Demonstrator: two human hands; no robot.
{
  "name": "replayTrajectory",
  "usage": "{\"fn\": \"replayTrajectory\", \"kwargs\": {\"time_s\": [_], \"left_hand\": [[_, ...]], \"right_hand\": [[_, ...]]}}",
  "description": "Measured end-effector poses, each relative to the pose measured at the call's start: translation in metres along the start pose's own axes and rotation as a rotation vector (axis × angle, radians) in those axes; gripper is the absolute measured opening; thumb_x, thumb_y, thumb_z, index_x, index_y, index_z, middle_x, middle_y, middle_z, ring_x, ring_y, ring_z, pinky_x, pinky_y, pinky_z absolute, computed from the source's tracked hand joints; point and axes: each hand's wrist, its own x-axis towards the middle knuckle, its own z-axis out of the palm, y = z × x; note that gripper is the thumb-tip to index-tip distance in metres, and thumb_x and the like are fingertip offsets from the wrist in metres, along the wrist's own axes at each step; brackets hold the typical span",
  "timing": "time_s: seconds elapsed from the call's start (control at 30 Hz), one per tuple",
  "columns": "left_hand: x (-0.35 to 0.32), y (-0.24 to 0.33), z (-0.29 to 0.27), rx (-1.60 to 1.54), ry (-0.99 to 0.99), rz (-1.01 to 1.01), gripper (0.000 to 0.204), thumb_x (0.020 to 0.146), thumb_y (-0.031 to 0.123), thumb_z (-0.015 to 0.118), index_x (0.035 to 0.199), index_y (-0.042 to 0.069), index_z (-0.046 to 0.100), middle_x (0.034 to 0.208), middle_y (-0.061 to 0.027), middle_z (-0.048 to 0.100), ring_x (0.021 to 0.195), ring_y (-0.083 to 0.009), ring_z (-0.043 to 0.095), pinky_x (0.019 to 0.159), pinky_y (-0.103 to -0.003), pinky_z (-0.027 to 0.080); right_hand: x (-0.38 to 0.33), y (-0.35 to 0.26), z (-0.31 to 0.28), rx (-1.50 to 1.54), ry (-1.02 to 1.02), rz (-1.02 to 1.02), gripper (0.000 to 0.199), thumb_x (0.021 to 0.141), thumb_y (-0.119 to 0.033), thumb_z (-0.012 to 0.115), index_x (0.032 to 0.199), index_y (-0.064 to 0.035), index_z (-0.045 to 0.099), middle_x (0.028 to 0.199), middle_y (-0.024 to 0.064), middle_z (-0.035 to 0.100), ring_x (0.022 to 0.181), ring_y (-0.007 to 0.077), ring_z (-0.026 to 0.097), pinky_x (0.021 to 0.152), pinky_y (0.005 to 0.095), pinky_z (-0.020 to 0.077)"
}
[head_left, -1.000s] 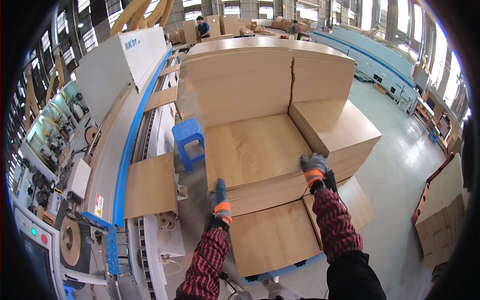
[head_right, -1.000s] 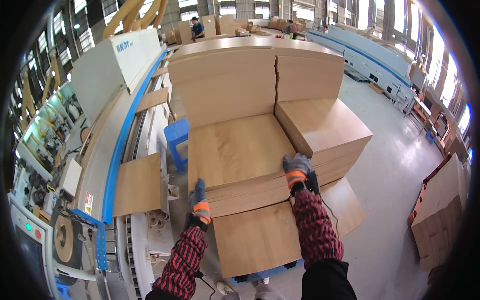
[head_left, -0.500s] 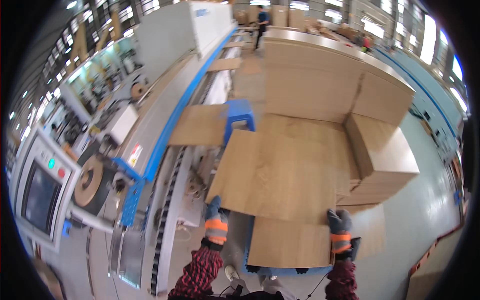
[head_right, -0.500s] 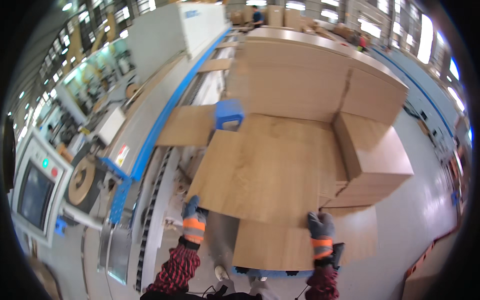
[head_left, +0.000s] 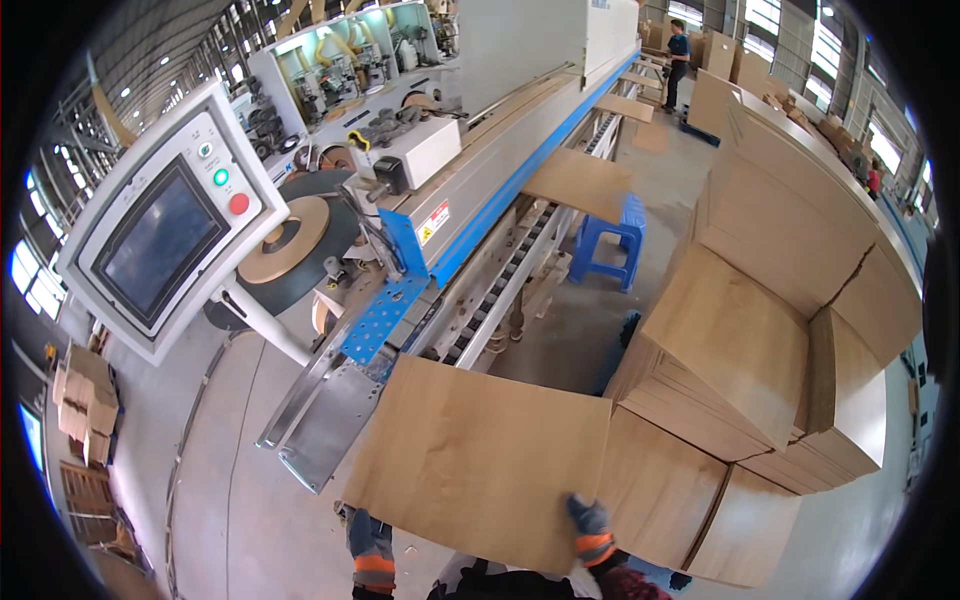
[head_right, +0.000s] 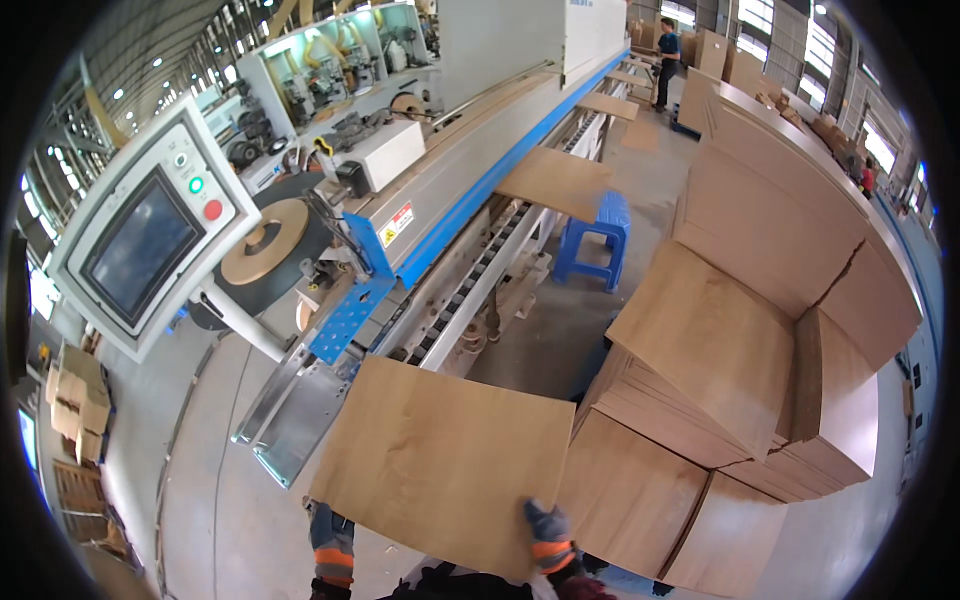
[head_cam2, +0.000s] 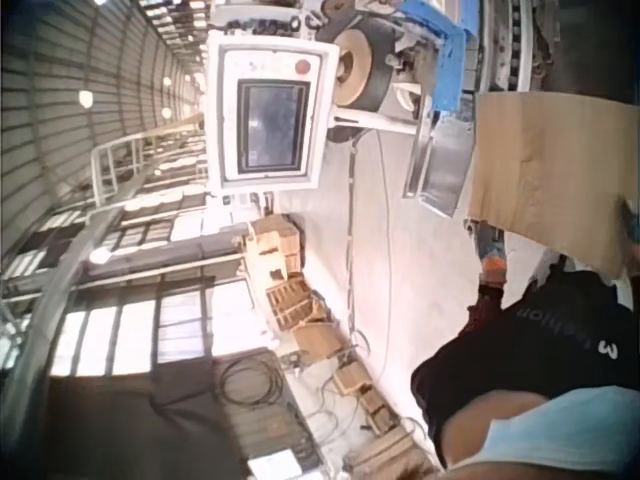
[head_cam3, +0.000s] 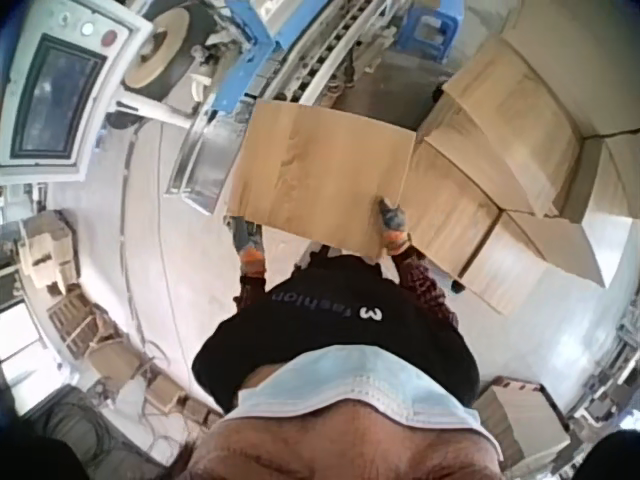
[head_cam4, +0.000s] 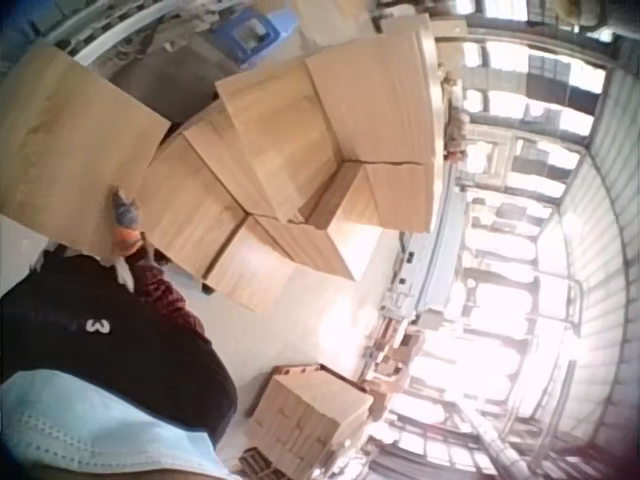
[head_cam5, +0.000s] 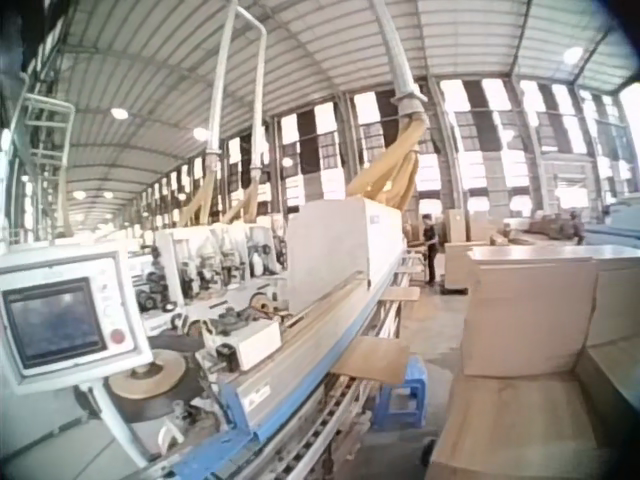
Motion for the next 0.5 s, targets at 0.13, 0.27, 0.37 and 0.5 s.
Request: {"fn": "replayTrajectory", "kwargs": {"time_s": [0.13, 0.27, 0.37, 0.5], "left_hand": [[0.005, -0.031, -0.033, 0.225, 0.283, -0.055, 0.033, 0.078, 0.008, 0.057, 0.110, 0.010, 0.049, 0.087, -0.0055, 0.056, 0.081, -0.0162, 0.055, 0.064, -0.030, 0.047], [0.003, -0.068, -0.037, 0.510, 0.344, -0.036, 0.031, 0.079, 0.008, 0.056, 0.110, 0.007, 0.048, 0.080, -0.0053, 0.054, 0.073, -0.0129, 0.054, 0.059, -0.026, 0.045], [0.006, -0.075, -0.025, 0.468, 0.067, 0.418, 0.033, 0.080, 0.008, 0.055, 0.112, 0.002, 0.047, 0.090, -0.0096, 0.056, 0.078, -0.0167, 0.056, 0.065, -0.031, 0.048], [-0.037, -0.037, 0.074, 0.498, -0.372, 0.395, 0.026, 0.084, 0.012, 0.053, 0.108, 0.002, 0.051, 0.098, -0.0106, 0.056, 0.087, -0.0208, 0.055, 0.074, -0.032, 0.046]], "right_hand": [[-0.016, 0.011, 0.086, 0.161, -0.071, 0.078, 0.019, 0.083, -0.013, 0.055, 0.098, -0.0010, 0.058, 0.084, 0.0017, 0.060, 0.071, 0.0112, 0.055, 0.064, 0.0243, 0.0457], [-0.017, -0.013, 0.170, 0.149, -0.040, 0.020, 0.023, 0.082, -0.017, 0.058, 0.100, -0.0022, 0.058, 0.084, -0.0013, 0.060, 0.071, 0.0086, 0.053, 0.063, 0.0242, 0.0435], [-0.012, 0.007, 0.199, 0.150, 0.151, -0.112, 0.025, 0.082, -0.017, 0.059, 0.102, -0.0015, 0.058, 0.086, -0.0005, 0.060, 0.071, 0.0087, 0.053, 0.062, 0.0242, 0.0430], [0.016, -0.028, 0.198, 0.131, 0.101, 0.041, 0.026, 0.081, -0.017, 0.059, 0.101, -0.0013, 0.058, 0.088, 0.0009, 0.061, 0.072, 0.0089, 0.052, 0.063, 0.0239, 0.0426]]}}
